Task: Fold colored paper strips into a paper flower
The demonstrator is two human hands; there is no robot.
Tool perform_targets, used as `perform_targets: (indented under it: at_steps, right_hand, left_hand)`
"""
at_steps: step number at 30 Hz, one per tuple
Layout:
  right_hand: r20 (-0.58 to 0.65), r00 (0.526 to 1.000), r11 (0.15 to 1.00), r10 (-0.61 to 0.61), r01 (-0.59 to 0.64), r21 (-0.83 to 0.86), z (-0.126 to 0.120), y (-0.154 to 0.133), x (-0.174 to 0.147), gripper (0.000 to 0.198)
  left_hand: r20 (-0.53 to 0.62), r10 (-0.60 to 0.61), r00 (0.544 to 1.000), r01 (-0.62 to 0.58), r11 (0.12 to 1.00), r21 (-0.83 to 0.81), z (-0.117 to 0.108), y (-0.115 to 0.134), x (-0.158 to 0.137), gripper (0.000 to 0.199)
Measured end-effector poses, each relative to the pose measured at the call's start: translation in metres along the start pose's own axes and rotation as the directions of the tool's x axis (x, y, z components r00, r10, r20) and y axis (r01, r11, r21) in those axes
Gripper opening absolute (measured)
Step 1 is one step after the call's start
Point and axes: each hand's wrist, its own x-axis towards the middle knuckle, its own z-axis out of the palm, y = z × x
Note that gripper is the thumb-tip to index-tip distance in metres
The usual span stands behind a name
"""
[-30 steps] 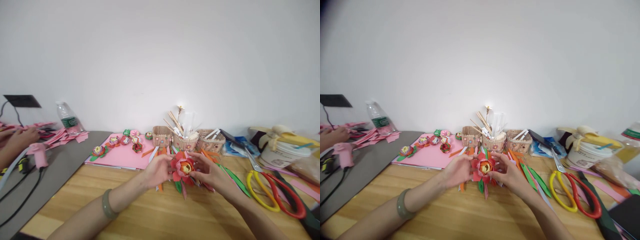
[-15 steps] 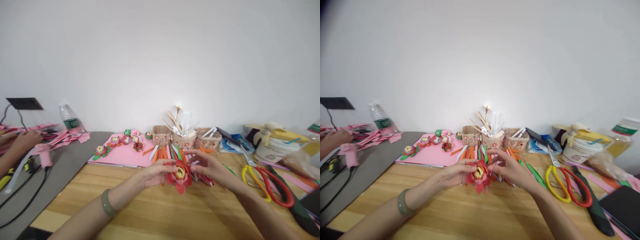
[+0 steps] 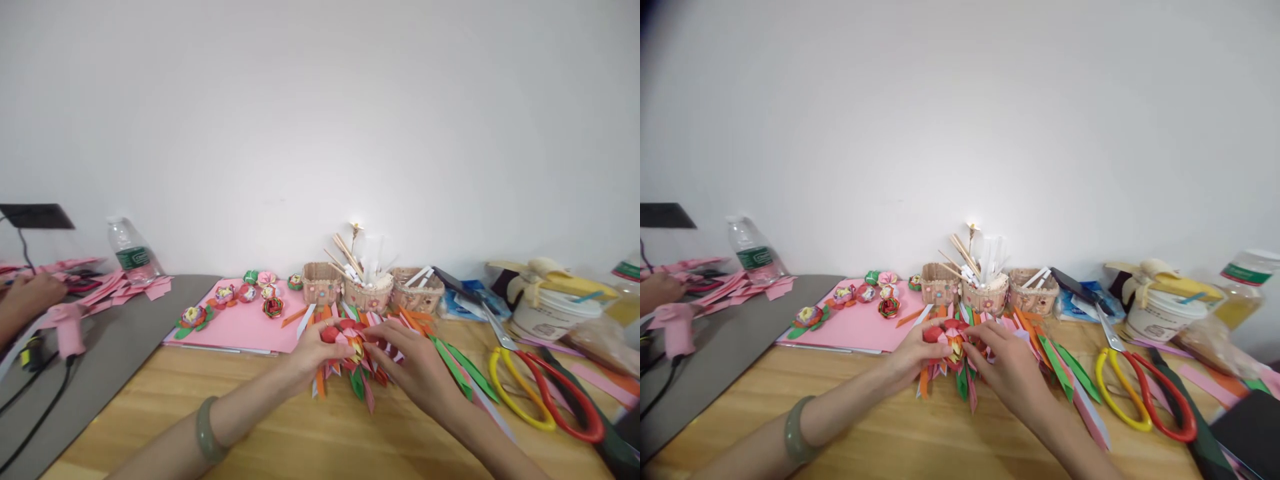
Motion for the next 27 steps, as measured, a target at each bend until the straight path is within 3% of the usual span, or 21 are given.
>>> perform_targets:
  at_steps: [5, 8, 12, 16, 19, 22, 25, 27]
  right_hand:
    - [-0.027, 0.995, 0.991, 0.098, -0.096, 0.09, 0.005, 0.007, -0.002, 0.016]
    - [-0.009, 0.966, 0.936, 0.257, -0.246, 0.253, 0.006, 0.007, -0.004, 0.019]
    - [0.247, 0.852, 0.649, 0.462, -0.515, 0.56, 0.005, 0.002, -0.004, 0.032]
    - [0.392, 0.784, 0.374, 0.482, -0.589, 0.717, 0.007, -0.001, -0.004, 0.038]
    - [0.463, 0.739, 0.271, 0.489, -0.634, 0.725, 0.009, -0.002, -0.004, 0.038]
    - [0.441, 0.741, 0.312, 0.507, -0.635, 0.707, 0.008, -0.002, -0.005, 0.031]
    - [0.359, 0.784, 0.451, 0.506, -0.596, 0.665, 0.004, -0.001, -0.006, 0.024]
    - [0.318, 0.824, 0.539, 0.469, -0.552, 0.637, 0.002, -0.001, -0.006, 0.021]
  left_hand:
    - [-0.03, 0.027, 0.999, -0.026, 0.999, 0.037, -0.002, -0.004, 0.004, 0.051]
    - [-0.045, 0.06, 0.997, -0.056, 0.994, 0.091, -0.002, -0.002, 0.004, 0.055]
    - [-0.033, 0.182, 0.983, -0.164, 0.94, 0.298, 0.001, 0.002, 0.0, 0.058]
    - [0.083, 0.314, 0.946, -0.313, 0.813, 0.491, 0.001, -0.001, -0.004, 0.049]
    - [0.211, 0.432, 0.877, -0.462, 0.636, 0.618, -0.001, -0.004, -0.008, 0.039]
    - [0.318, 0.432, 0.844, -0.527, 0.558, 0.641, -0.005, -0.003, -0.011, 0.046]
    - [0.309, 0.348, 0.885, -0.464, 0.707, 0.533, -0.008, 0.0, -0.012, 0.063]
    - [0.267, 0.282, 0.921, -0.375, 0.825, 0.422, -0.01, 0.002, -0.011, 0.058]
